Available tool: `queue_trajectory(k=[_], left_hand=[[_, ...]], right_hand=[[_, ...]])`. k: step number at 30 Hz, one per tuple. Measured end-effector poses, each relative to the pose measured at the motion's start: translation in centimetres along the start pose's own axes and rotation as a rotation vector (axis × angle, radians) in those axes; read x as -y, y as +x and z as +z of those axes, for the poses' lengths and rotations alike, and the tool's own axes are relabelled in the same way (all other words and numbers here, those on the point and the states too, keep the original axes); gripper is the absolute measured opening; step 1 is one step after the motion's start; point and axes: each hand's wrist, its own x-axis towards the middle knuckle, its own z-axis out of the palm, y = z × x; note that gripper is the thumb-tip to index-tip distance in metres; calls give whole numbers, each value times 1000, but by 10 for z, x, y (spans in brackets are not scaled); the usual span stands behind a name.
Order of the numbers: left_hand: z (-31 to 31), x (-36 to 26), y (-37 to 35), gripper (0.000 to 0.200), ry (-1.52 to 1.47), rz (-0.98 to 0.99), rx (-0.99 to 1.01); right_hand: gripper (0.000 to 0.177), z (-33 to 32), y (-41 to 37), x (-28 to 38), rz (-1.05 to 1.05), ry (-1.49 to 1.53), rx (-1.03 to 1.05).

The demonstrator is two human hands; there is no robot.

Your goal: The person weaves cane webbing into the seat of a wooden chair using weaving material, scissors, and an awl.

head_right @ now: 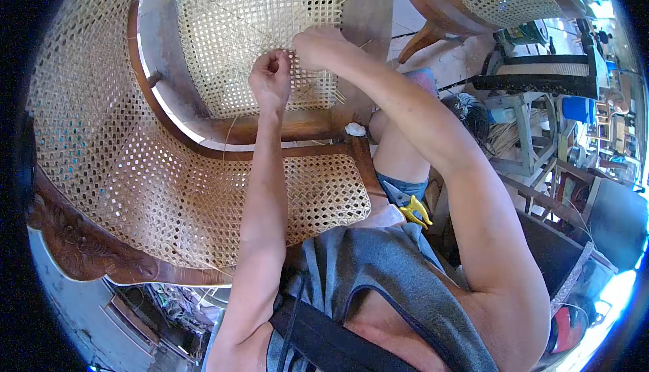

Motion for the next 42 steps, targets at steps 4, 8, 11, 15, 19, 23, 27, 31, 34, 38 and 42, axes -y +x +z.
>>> queue_trajectory(k=[4,8,11,15,19,23,27,31,34,38,42], left_hand=[[0,8,4,18,52,19,17],[0,11,6,19,53,35,84],[-2,6,6,20,91,8,106],[-4,3,7,25,212,100,88],[-7,-1,6,29,215,93,102],[-4,-5,5,19,198,10,83],[-3,-1,6,8,85,-55,103],[-4,-3,4,11,208,216,22],[-1,-5,1,13,228,277,19],[-1,-2,-1,21,248,313,10],[0,0,-5,29,216,291,-24]], right_hand=[[28,2,3,2,13,-1,1],[29,-2,6,0,16,20,36],[25,0,9,-3,-11,81,-43],[26,5,15,-10,8,100,26],[25,3,15,-9,15,22,81],[28,3,12,-1,114,121,56],[34,13,3,-3,142,78,-94],[36,8,-18,-23,233,170,-112],[36,6,-33,-45,239,270,-290],[34,43,-26,-49,263,562,-479],[30,47,-25,-40,120,772,-531]])
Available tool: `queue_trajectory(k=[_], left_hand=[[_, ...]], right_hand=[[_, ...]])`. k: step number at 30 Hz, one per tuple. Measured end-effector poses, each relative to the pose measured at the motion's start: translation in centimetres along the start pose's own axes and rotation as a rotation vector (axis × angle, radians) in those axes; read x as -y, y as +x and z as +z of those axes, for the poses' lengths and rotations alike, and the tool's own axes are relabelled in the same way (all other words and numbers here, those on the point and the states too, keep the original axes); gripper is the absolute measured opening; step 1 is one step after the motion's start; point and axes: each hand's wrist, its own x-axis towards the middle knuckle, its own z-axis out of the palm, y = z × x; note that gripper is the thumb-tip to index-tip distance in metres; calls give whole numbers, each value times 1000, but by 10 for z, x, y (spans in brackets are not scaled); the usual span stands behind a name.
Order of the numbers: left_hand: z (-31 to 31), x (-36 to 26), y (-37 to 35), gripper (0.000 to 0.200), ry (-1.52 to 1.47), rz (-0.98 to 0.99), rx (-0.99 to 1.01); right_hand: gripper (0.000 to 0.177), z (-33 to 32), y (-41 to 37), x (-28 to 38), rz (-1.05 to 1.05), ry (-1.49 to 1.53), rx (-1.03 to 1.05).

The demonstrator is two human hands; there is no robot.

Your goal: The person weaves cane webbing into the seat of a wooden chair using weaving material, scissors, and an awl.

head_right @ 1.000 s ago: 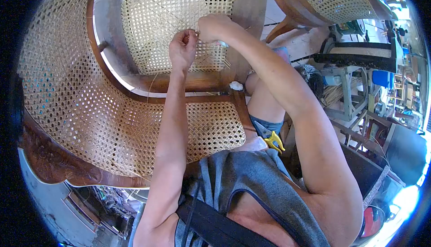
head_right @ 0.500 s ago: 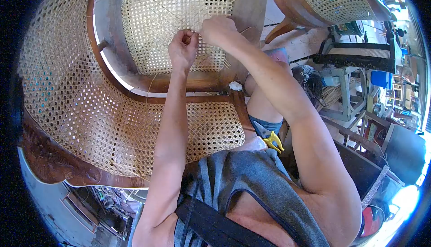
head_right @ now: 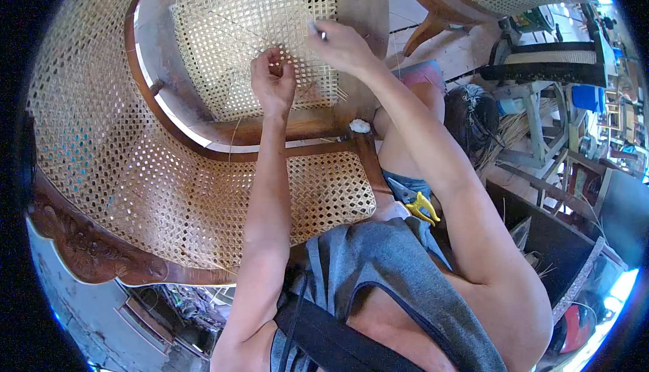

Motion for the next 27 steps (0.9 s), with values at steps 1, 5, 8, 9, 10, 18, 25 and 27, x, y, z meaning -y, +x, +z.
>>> queue_trajectory(k=[1,5,8,9,10,18,25,27], left_hand=[[0,-2,0,29,5,8,9],[-3,-5,-3,27,-76,-86,7],[1,-8,-4,30,-61,-103,2],[2,-11,-5,33,-56,-108,1],[3,-13,-7,33,-55,-109,3],[19,-12,-22,38,-130,-16,-130],[13,-8,-21,27,79,29,-180],[6,-4,-20,19,-58,-190,-79]], right_hand=[[29,0,0,8,-50,-189,71],[27,7,8,11,-149,-368,129],[25,-1,17,2,-321,-452,65],[24,-14,24,7,-296,-506,99],[24,-22,28,9,-269,-561,130],[25,-30,28,17,-334,-573,166],[26,-31,23,14,-277,-527,182],[26,-31,23,14,-273,-527,184]])
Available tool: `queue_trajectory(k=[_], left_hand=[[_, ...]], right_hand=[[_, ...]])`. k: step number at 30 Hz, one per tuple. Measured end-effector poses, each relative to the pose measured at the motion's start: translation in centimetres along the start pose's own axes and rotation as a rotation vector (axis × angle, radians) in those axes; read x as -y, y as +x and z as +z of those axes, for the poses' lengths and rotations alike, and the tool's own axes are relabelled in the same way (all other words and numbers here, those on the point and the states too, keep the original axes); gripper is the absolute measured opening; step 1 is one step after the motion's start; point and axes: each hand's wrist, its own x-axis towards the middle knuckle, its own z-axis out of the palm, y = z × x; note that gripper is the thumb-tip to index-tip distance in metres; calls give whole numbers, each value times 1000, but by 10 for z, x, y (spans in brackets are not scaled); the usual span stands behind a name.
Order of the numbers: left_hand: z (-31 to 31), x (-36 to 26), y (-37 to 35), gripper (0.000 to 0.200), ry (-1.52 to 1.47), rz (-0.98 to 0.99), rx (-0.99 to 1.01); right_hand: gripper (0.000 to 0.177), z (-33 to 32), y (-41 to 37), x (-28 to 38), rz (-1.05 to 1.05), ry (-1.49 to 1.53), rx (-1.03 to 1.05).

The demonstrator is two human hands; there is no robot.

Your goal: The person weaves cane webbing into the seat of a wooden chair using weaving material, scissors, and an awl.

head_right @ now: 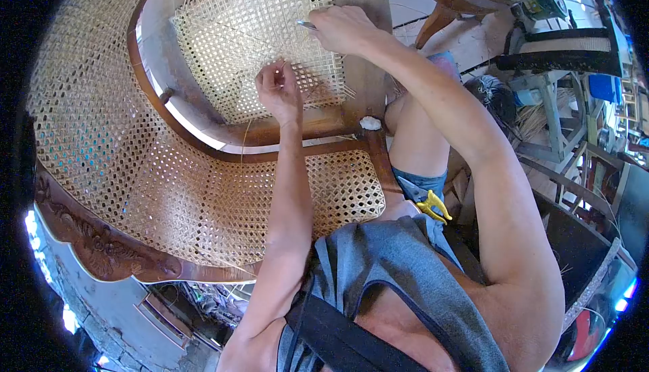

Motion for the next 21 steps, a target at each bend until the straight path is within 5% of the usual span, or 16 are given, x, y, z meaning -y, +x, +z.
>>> queue_trajectory(k=[8,10,12,14,15,17,21], left_hand=[[1,12,3,18,108,102,6],[1,6,4,18,55,179,-27],[8,-3,10,23,120,286,-37],[14,-40,21,18,268,622,-58],[21,-52,24,18,266,613,-69],[34,-68,25,17,-309,289,254],[15,-49,26,18,-429,4,184]], right_hand=[[24,2,4,-28,9,7,-81],[27,-13,4,-48,16,-35,-258],[30,-12,-4,-46,33,-29,-268],[33,-17,-14,-37,36,-27,-272],[34,-23,-20,-32,-7,10,-256],[36,-30,-27,-25,-48,41,-235],[42,-36,-27,-14,40,-10,-101]])
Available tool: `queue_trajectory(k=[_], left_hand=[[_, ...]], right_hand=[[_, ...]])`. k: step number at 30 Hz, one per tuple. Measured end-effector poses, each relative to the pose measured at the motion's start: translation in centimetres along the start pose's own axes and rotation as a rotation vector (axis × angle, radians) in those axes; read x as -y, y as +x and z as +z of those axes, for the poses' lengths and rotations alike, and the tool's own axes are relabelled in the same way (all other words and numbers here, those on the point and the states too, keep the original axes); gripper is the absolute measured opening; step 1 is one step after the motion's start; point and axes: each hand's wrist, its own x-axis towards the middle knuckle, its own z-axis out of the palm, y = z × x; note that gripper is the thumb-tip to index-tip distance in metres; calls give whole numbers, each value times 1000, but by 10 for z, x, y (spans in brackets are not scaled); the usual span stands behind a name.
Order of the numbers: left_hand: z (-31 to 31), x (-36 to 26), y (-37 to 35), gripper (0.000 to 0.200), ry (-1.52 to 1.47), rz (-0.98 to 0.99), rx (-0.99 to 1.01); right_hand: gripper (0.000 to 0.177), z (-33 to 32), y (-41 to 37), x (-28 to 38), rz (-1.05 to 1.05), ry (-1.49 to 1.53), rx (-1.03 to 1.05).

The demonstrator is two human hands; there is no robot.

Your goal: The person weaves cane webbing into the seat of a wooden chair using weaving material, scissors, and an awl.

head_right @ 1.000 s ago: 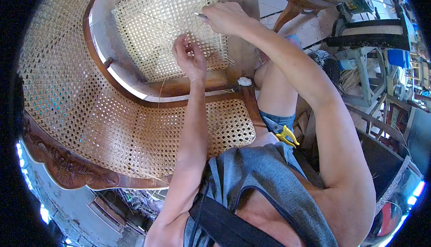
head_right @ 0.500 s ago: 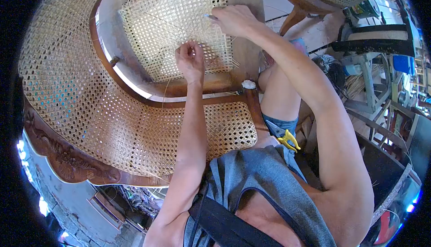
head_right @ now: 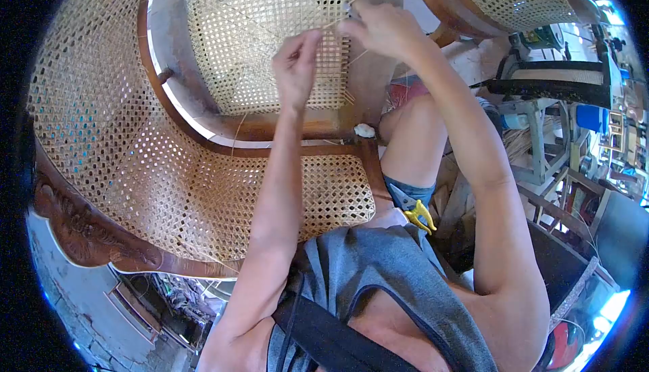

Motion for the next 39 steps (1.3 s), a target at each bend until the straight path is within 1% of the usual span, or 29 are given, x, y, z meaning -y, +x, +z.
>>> queue_trajectory(k=[1,2,3,4,5,6,7,8,9,11,13,18,21,22,23,24,26,27,29,31,33,35,36,37,38,39], left_hand=[[-10,6,-1,18,-11,1,5],[-18,12,-3,18,-35,-23,-77],[-23,16,-4,18,-58,-49,-164],[-26,19,-2,18,-69,-51,-168],[-28,22,-2,19,88,-45,-182],[-29,21,-2,19,246,-38,-195],[-29,19,-3,19,243,-44,-198],[-28,18,-4,24,313,-82,-183],[-27,16,-5,28,382,-119,-166],[-25,36,-4,26,340,-103,-179],[-24,39,-5,23,301,-92,-193],[-23,36,-6,21,386,-108,-236],[-22,29,-6,25,467,-63,-213],[-23,29,-5,25,467,-63,-214],[-25,29,-1,26,452,-77,-167],[-28,30,0,27,437,-94,-119],[-33,37,3,27,410,-110,-85],[-34,37,5,27,382,-125,-55],[-32,37,4,26,404,-129,-59],[-28,35,3,25,424,-135,-67],[-24,33,3,24,492,-80,-47],[-23,29,2,23,490,-100,-52],[-23,28,2,21,490,-119,-49],[-24,30,1,21,491,-116,-47],[-26,34,0,20,479,-37,-66],[-27,31,1,20,465,43,-85]], right_hand=[[44,0,1,2,82,-91,101],[38,12,4,1,100,-12,180],[38,19,7,5,105,-22,183],[33,25,12,11,85,0,307],[28,31,16,17,65,26,434],[28,36,18,24,65,19,440],[25,42,18,31,57,-10,364],[22,46,17,38,49,-37,288],[22,45,17,44,51,-40,293],[20,37,19,53,-36,-152,315],[20,37,21,58,-40,-157,303],[20,43,25,67,-71,-128,236],[19,47,39,56,-27,-131,291],[18,50,46,48,-79,-105,298],[18,53,53,39,-131,-80,302],[18,52,60,37,-128,-78,302],[19,52,73,36,-55,-82,546],[19,46,75,41,-54,-81,543],[19,35,74,51,35,-108,644],[20,29,70,59,67,-129,638],[21,32,63,62,97,-152,635],[17,50,51,57,-40,-234,293],[17,52,47,55,-38,-233,293],[21,54,45,54,-40,-213,250],[24,55,43,53,-43,-192,207],[24,52,40,54,-43,-190,202]])
